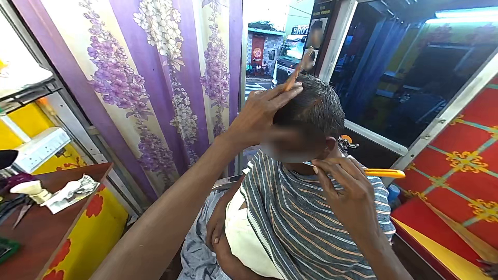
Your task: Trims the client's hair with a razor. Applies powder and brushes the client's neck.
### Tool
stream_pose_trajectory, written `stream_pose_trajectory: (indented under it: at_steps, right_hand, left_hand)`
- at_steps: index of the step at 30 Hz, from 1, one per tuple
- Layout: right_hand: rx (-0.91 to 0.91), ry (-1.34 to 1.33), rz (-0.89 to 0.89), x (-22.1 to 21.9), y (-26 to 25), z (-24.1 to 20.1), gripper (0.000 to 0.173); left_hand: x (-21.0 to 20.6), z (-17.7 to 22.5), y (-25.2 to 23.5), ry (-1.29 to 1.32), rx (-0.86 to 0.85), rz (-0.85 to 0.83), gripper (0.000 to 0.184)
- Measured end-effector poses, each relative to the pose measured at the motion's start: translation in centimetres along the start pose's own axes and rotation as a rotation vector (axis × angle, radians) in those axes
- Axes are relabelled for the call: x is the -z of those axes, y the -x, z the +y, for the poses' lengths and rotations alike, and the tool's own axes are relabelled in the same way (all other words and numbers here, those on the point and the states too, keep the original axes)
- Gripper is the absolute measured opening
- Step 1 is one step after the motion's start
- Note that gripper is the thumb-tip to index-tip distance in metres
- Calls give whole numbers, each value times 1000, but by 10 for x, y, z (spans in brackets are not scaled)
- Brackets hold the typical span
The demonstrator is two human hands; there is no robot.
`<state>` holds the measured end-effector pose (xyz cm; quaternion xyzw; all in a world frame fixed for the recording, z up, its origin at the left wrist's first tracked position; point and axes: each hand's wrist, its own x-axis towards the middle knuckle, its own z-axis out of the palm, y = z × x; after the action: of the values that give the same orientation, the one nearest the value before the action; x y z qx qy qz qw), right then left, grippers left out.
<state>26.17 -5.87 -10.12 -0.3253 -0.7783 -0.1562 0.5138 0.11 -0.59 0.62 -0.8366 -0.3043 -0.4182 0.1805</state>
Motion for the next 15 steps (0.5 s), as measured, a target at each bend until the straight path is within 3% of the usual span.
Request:
stream_pose_trajectory:
  at_steps: [3,6,9,11,13,15]
  right_hand:
    - [-93,23,56,27,34,10,19]
    - [-211,190,109,62,75,25,20]
    - [-236,398,20,86,116,39,25]
    - [-204,395,-68,94,132,42,27]
    - [-211,273,-25,96,130,36,25]
    - [-294,100,139,90,112,21,23]
  left_hand:
    - [19,-5,17,169,93,264,64]
    - [31,-15,50,148,244,448,41]
    - [28,-19,83,140,372,437,35]
    - [22,-19,96,172,415,397,34]
    - [15,-17,98,224,411,364,36]
    - [8,-14,93,278,391,324,38]
